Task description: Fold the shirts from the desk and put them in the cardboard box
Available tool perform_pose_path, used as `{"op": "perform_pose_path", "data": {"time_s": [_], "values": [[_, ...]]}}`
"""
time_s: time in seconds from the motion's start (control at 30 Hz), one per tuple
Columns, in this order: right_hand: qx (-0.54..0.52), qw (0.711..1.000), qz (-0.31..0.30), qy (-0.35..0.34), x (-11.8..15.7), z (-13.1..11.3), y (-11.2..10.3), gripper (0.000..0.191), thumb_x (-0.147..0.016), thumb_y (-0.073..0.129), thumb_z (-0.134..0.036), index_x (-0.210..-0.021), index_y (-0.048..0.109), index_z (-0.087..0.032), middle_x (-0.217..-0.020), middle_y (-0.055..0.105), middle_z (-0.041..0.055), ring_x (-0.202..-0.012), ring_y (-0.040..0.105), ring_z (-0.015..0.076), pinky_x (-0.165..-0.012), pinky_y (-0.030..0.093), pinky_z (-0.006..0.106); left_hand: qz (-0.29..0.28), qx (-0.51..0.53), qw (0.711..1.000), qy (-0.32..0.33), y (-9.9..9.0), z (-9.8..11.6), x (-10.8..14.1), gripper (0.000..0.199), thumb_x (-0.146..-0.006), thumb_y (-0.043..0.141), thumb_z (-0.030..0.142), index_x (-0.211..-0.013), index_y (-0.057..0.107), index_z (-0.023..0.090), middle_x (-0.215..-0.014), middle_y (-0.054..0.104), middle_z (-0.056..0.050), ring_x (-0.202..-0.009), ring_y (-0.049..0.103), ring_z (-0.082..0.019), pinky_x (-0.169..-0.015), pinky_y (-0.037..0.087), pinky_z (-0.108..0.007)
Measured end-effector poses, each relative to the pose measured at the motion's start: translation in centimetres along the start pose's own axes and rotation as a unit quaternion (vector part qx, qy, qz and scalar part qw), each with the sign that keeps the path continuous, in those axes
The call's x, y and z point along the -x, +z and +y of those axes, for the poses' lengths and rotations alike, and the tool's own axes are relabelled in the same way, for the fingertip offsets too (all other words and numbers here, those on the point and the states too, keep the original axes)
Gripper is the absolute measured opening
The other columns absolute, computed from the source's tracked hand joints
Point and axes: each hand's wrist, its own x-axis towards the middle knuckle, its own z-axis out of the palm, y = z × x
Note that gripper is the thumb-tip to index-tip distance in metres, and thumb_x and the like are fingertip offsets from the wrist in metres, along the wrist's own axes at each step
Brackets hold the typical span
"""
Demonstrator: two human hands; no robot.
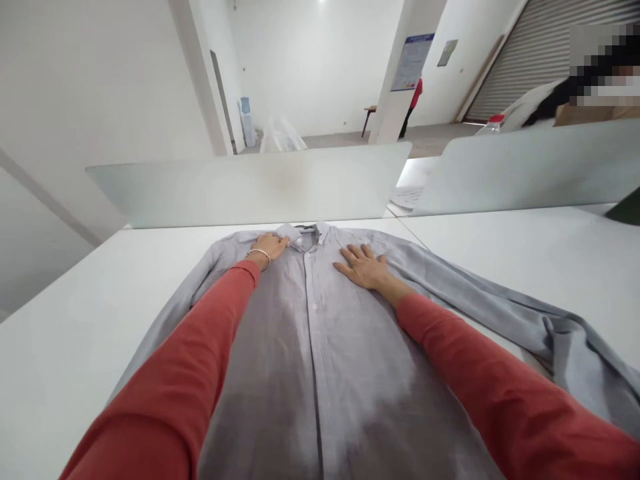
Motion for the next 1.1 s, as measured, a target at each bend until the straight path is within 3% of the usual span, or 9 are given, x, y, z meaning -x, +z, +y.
{"op": "perform_pose_path", "data": {"time_s": [0.1, 0.23, 0.4, 0.57, 0.73, 0.9, 0.93, 1.0, 1.1], "values": [[0.006, 1.0, 0.004, -0.003, -0.4, 0.1, 0.0, 0.067, -0.081, 0.011, -0.063, -0.136, 0.025, -0.026, -0.143, 0.018, 0.0031, -0.129, 0.012, 0.032, -0.092, 0.022, 0.063, 0.041, -0.003, 0.998, -0.038, -1.4, 0.3, -1.8, 0.06, -0.087, 0.012, 0.042, -0.105, 0.058, 0.009, -0.108, 0.055, -0.018, -0.102, 0.052, -0.026, -0.085, 0.039, -0.035], [0.011, 1.0, 0.003, -0.001, -0.8, 0.2, 0.2, 0.068, -0.081, 0.01, -0.063, -0.136, 0.025, -0.025, -0.144, 0.016, 0.0014, -0.13, 0.011, 0.0312, -0.092, 0.023, 0.063, 0.092, -0.003, 0.993, -0.076, -2.2, 0.9, -4.4, 0.056, -0.086, 0.019, 0.044, -0.115, 0.051, 0.008, -0.12, 0.048, -0.02, -0.113, 0.043, -0.029, -0.09, 0.036, -0.038], [0.015, 1.0, 0.005, 0.001, -1.0, 0.4, 0.4, 0.066, -0.082, 0.011, -0.061, -0.135, 0.028, -0.027, -0.143, 0.016, -0.0001, -0.13, 0.011, 0.0305, -0.092, 0.023, 0.062, 0.021, 0.029, 0.995, -0.092, -1.9, 1.1, -8.1, 0.049, -0.08, 0.039, 0.047, -0.106, 0.058, 0.01, -0.109, 0.057, -0.02, -0.103, 0.052, -0.029, -0.08, 0.042, -0.036], [0.019, 1.0, 0.004, 0.003, -1.0, 0.4, 0.4, 0.066, -0.082, 0.011, -0.061, -0.136, 0.027, -0.026, -0.143, 0.017, 0.0006, -0.13, 0.011, 0.0303, -0.093, 0.024, 0.061, -0.001, 0.058, 0.997, -0.049, -1.6, 1.2, -10.2, 0.03, -0.067, 0.06, 0.022, -0.095, 0.061, 0.013, -0.098, 0.063, -0.012, -0.089, 0.058, -0.021, -0.072, 0.043, -0.026], [0.016, 1.0, -0.001, 0.006, -1.0, 0.4, 0.3, 0.065, -0.083, 0.011, -0.06, -0.136, 0.027, -0.027, -0.143, 0.017, 0.0, -0.13, 0.012, 0.0303, -0.094, 0.023, 0.061, 0.113, 0.071, 0.991, -0.028, -0.6, 1.4, -9.8, 0.029, -0.075, 0.047, 0.011, -0.104, 0.052, 0.016, -0.106, 0.058, -0.007, -0.099, 0.051, -0.016, -0.083, 0.039, -0.024], [0.015, 1.0, 0.001, 0.006, -1.0, 0.5, 0.4, 0.066, -0.082, 0.009, -0.061, -0.136, 0.026, -0.026, -0.143, 0.017, 0.0009, -0.13, 0.011, 0.032, -0.094, 0.023, 0.061, 0.223, 0.064, 0.97, -0.069, 0.8, 2.1, -9.4, 0.026, -0.083, 0.041, 0.019, -0.108, 0.046, 0.013, -0.114, 0.047, -0.014, -0.108, 0.042, -0.024, -0.086, 0.037, -0.035], [0.014, 1.0, 0.001, 0.005, -1.0, 0.5, 0.4, 0.066, -0.082, 0.009, -0.061, -0.136, 0.026, -0.026, -0.143, 0.017, 0.001, -0.13, 0.011, 0.0324, -0.094, 0.023, 0.061, 0.24, 0.051, 0.968, -0.057, 1.0, 2.4, -9.3, 0.026, -0.083, 0.041, 0.021, -0.107, 0.047, 0.012, -0.114, 0.046, -0.014, -0.108, 0.041, -0.025, -0.085, 0.037, -0.036], [0.012, 1.0, 0.002, 0.003, -1.0, 0.5, 0.4, 0.066, -0.082, 0.009, -0.061, -0.136, 0.026, -0.026, -0.143, 0.017, 0.0012, -0.13, 0.011, 0.0326, -0.093, 0.022, 0.062, 0.237, 0.008, 0.971, 0.033, 1.4, 3.4, -9.2, 0.025, -0.085, 0.037, 0.024, -0.101, 0.052, 0.012, -0.11, 0.048, -0.014, -0.106, 0.041, -0.025, -0.086, 0.036, -0.036], [0.012, 1.0, 0.005, 0.0, -1.0, 0.5, 0.5, 0.066, -0.082, 0.01, -0.061, -0.136, 0.026, -0.026, -0.143, 0.017, 0.0013, -0.13, 0.011, 0.0324, -0.093, 0.022, 0.063, 0.128, -0.049, 0.97, 0.203, 2.1, 5.2, -9.1, 0.031, -0.087, 0.03, 0.027, -0.093, 0.057, 0.011, -0.102, 0.052, -0.012, -0.103, 0.044, -0.022, -0.09, 0.034, -0.034]]}}
